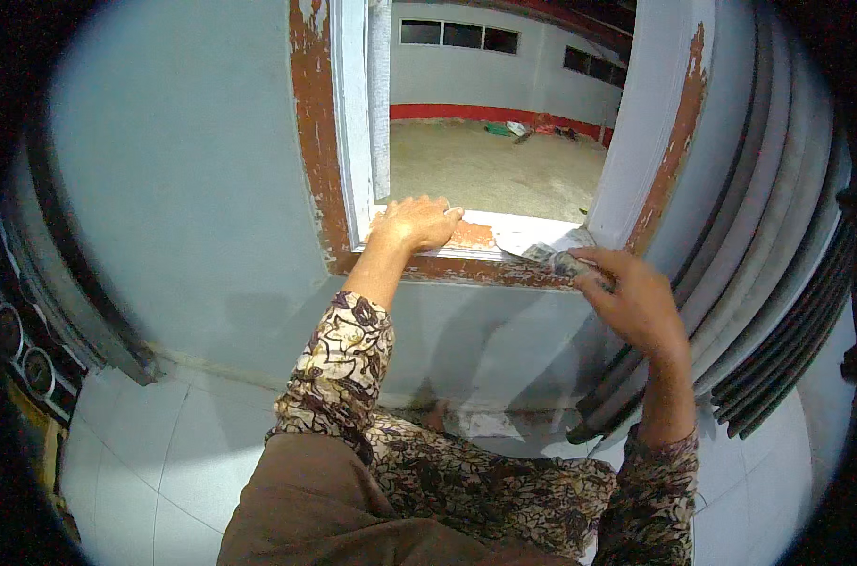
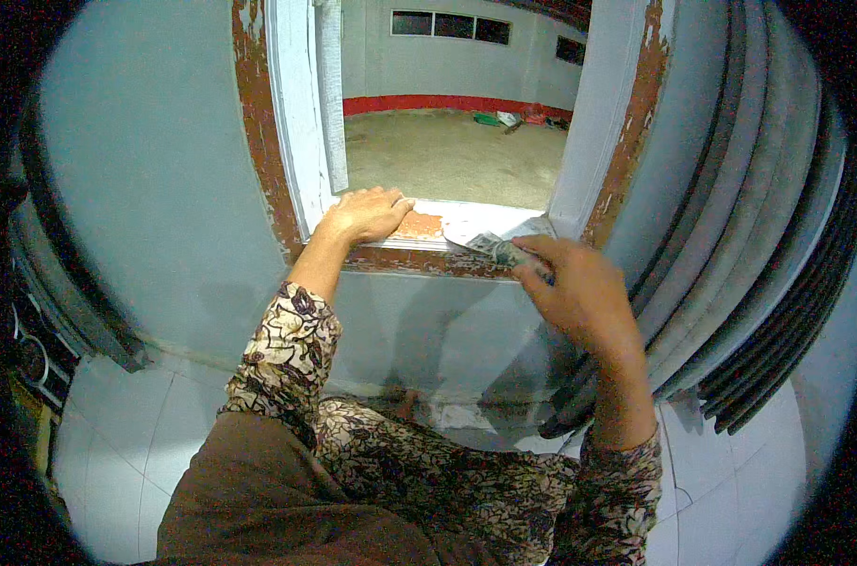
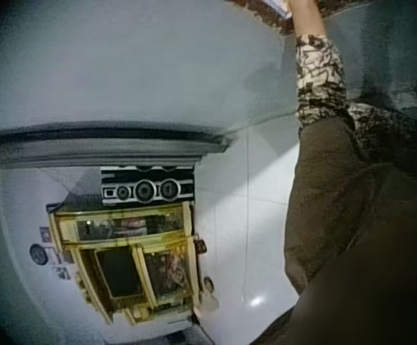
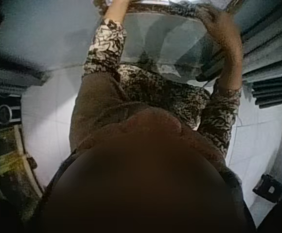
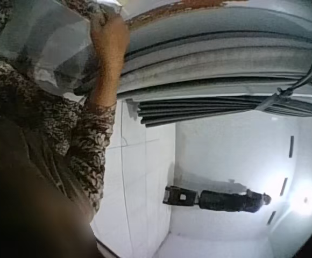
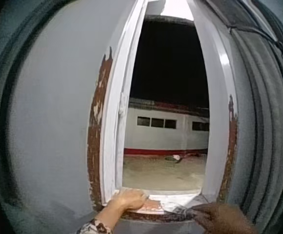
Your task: The person scrapes old paint from a window frame using a metal scraper. They work along the bottom and side edges, removing flakes and residue.
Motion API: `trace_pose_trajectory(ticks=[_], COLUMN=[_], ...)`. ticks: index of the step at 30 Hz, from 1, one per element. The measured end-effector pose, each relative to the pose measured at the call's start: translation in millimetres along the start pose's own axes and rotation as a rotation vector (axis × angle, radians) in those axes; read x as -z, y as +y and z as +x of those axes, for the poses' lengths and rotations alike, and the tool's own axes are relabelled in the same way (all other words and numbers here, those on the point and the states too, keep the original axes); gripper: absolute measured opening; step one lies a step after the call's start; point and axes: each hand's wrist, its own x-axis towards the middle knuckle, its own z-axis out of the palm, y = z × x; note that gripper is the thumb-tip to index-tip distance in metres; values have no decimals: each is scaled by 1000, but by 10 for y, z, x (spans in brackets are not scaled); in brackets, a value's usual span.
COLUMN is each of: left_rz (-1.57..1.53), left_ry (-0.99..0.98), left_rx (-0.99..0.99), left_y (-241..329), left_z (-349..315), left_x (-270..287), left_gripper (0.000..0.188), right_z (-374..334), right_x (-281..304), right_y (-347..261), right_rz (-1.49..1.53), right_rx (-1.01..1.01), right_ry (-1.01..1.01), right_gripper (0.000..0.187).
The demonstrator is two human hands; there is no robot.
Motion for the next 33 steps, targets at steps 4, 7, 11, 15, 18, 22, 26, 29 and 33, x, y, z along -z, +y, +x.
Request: trace_pose_trajectory(ticks=[4, 7, 11, 15, 18, 22, 26, 29, 33], left_rz=[-6, 8, -1, 16, 14, 38, 51, 98, 141], left_ry=[56, 68, 45, 94, 71, 98, 119, 128, 136], left_rx=[-49, -51, -60, -53, -70, -86, -99, -129, -152], left_y=[-45, -58, -48, -28, -40, -33, -39, -46, -50], left_z=[40, 37, 4, -18, -11, -33, -27, -23, -10], left_x=[-13, 19, 17, 8, 14, 10, 1, -12, -14], left_gripper=[57, 55, 53, 51, 51, 49, 46, 42, 37], right_z=[158, 285, 446, 463, 493, 641, 587, 638, 688], right_x=[265, 328, 218, 355, 345, 176, 328, 175, 62], right_y=[-175, -337, -496, -540, -555, -566, -519, -630, -718], right_rz=[-203, -273, -364, -446, -450, -461, -358, -469, -415], right_rx=[133, 134, 148, 176, 195, 239, 271, 189, 270], right_ry=[-18, -67, -74, -150, -144, -60, -129, -139, -39], right_gripper=[29, 29, 27, 27, 27, 30, 32, 31, 32])
